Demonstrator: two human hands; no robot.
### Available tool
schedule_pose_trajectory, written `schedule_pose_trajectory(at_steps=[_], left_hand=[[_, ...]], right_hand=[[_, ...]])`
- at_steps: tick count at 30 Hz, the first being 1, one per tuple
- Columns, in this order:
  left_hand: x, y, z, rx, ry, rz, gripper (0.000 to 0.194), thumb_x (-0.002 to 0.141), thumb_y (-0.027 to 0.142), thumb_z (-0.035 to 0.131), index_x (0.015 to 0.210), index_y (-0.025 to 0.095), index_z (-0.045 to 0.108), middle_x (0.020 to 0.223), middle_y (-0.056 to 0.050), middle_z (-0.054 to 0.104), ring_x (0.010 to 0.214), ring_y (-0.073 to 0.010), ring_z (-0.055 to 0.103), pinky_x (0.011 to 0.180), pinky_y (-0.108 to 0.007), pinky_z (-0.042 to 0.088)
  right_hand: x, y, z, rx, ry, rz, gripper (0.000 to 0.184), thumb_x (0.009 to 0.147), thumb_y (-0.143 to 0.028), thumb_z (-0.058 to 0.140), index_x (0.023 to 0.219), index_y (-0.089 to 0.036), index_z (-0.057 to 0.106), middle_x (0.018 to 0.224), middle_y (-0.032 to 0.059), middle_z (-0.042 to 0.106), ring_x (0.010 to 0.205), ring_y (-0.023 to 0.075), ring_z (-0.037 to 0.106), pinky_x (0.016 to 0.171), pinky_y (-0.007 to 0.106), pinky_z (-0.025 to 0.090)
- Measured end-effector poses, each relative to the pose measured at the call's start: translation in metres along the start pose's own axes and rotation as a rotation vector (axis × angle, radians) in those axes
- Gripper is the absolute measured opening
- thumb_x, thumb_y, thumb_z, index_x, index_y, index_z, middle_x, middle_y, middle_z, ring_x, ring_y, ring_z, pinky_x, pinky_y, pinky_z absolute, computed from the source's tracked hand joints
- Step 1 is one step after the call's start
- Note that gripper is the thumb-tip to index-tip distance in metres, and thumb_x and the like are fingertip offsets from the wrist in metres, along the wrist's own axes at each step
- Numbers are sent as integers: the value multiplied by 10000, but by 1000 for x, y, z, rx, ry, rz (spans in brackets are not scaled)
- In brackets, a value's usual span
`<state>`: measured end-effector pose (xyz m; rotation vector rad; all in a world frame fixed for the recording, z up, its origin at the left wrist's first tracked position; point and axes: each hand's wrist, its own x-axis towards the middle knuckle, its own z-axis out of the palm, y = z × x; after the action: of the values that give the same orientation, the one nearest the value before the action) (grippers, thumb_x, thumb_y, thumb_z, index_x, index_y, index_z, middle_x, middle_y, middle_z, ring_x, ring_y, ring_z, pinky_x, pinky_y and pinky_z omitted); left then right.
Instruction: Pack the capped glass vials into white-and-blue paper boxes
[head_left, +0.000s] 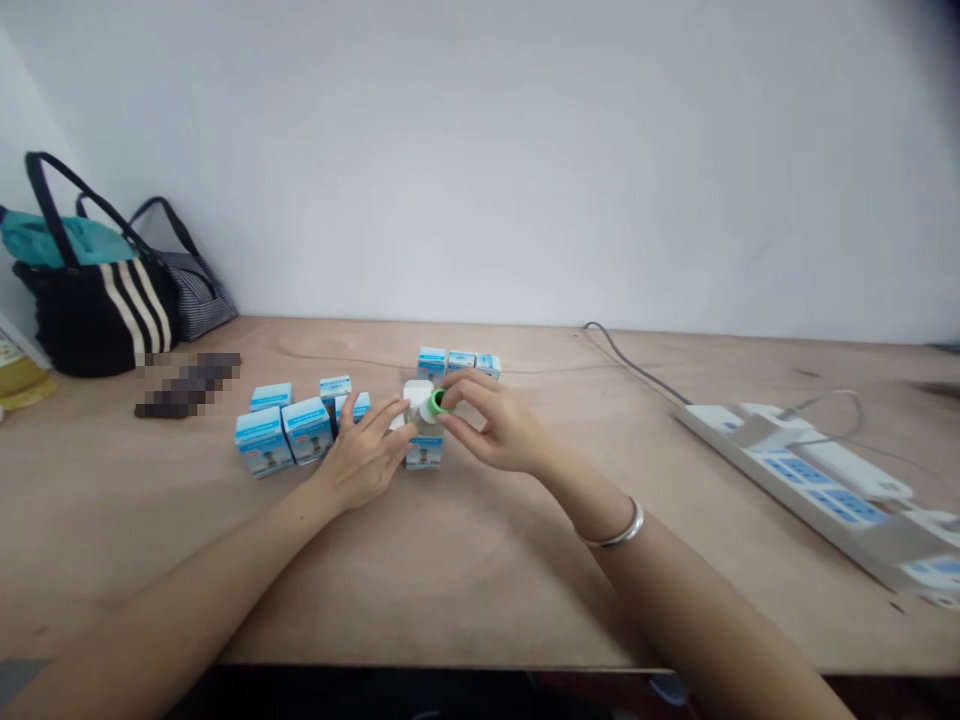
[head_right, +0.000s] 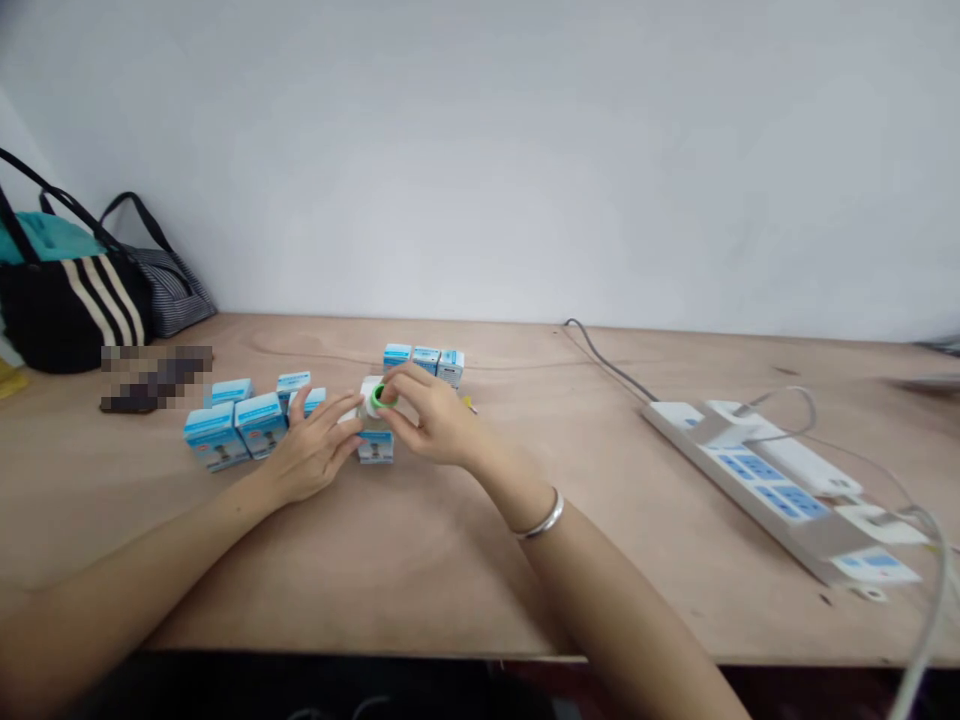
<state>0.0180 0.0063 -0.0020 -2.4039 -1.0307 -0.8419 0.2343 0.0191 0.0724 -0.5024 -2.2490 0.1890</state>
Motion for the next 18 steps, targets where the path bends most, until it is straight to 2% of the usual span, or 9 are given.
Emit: schedule_pose_trajectory(at_steps=[4,7,9,11,13,15,18], left_hand=[[-1,1,0,-22,-9,-4,179,909,256,427,1040,241,549,1301,-95,546,1242,-223,473,1096,-541,113],[0,1,-1,-30,-8,-16,188,912,262,422,1056,223,536,1303,-101,550,1235,-224,483,1096,-546,117],[0,2,-2,-33,-7,-19,212,910,263,425,1089,216,528,1301,-106,553,1230,-228,490,1096,-550,111],[1,3,-4,-35,-14,-23,251,912,268,426,1141,219,516,1299,-105,557,1228,-230,493,1099,-550,99],[3,3,-6,-32,-26,-28,277,915,285,427,1172,227,514,1294,-100,562,1225,-230,496,1102,-546,80],[4,2,-8,-24,-36,-22,274,918,302,427,1162,238,533,1287,-91,569,1223,-231,497,1105,-548,55],[5,1,-12,-9,-50,15,270,914,310,436,1149,257,556,1277,-82,578,1225,-235,495,1104,-555,41]], right_hand=[[-1,3,9,-48,-110,118,86,864,-271,520,917,-204,525,918,72,628,901,194,587,841,356,449],[-2,7,17,-85,-162,171,147,850,-275,537,982,-210,545,995,71,653,993,213,581,940,408,389],[-4,11,17,-67,-154,155,215,858,-273,520,1062,-213,543,1092,80,640,1063,216,561,959,405,377],[-8,18,10,-109,-69,220,244,868,-255,485,1098,-199,543,1119,96,629,1048,209,567,905,363,416],[-14,27,0,-290,-35,438,203,858,-215,461,1016,-182,584,1034,97,651,953,200,591,819,314,441],[-22,38,-9,-521,-176,727,166,818,-188,482,904,-177,624,953,90,663,885,198,601,757,286,435],[-34,51,-13,-639,-279,905,148,759,-204,543,834,-144,655,899,136,658,836,241,606,700,309,428]])
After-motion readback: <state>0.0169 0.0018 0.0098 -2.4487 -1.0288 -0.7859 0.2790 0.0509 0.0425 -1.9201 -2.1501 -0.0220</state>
